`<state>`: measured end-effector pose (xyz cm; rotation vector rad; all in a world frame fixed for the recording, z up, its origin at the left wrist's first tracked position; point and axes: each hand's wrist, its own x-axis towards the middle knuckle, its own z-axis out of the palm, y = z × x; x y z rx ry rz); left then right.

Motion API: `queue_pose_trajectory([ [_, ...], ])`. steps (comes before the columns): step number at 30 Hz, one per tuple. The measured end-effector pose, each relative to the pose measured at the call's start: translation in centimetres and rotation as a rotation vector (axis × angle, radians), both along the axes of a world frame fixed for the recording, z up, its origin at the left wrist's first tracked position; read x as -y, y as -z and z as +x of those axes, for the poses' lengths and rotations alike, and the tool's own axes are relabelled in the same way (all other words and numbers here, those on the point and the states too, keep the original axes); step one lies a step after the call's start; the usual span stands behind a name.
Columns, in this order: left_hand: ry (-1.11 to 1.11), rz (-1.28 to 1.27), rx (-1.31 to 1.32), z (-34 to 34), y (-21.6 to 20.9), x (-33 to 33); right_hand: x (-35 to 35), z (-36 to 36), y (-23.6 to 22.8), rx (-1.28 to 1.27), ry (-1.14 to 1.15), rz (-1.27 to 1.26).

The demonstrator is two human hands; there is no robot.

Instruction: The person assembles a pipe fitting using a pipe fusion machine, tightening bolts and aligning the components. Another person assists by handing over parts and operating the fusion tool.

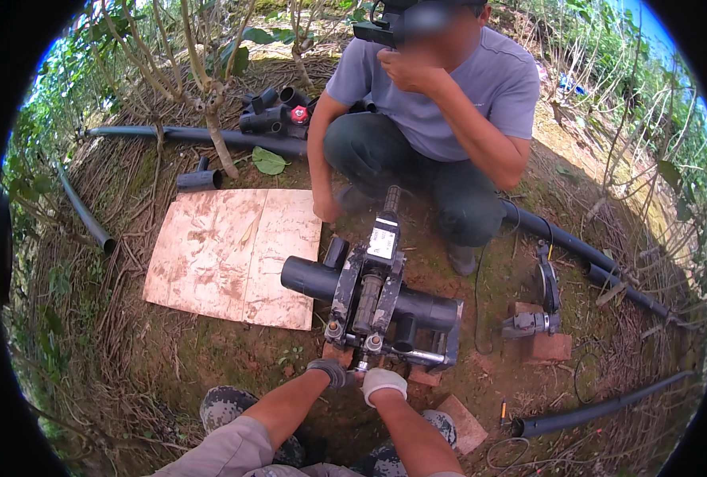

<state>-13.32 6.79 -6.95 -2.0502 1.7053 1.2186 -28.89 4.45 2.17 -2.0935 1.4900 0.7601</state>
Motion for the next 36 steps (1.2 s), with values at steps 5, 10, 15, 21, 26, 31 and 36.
queue_pose_trajectory([
  [5, 0.013, -0.11, -0.002, 0.0, -1.5, -0.6, -0.1, -0.2, 0.6, -0.004, -0.009, -0.003],
  [10, 0.04, 0.041, -0.024, -0.5, -2.6, 0.4, -0.2, -0.5, -0.6, 0.027, 0.035, -0.01],
  [15, 0.046, 0.014, -0.01, 0.1, 1.8, 0.3, -0.1, 0.0, -0.9, 0.021, 0.053, 0.023],
  [21, 0.072, -0.013, -0.016, -1.0, 0.2, 0.4, -0.4, -1.5, -0.5, 0.072, 0.076, 0.016],
  [26, 0.072, -0.053, -0.01, 0.5, 4.2, 0.2, -0.2, -0.3, -0.3, 0.038, 0.035, 0.039],
  [31, 0.111, 0.008, -0.042, -0.1, 2.7, 0.5, -0.1, -0.9, -0.6, 0.068, 0.07, 0.038],
  [36, 0.107, 0.039, 0.001, 0.5, 3.7, 1.1, -0.2, -0.4, -0.8, 0.082, 0.074, 0.045],
])
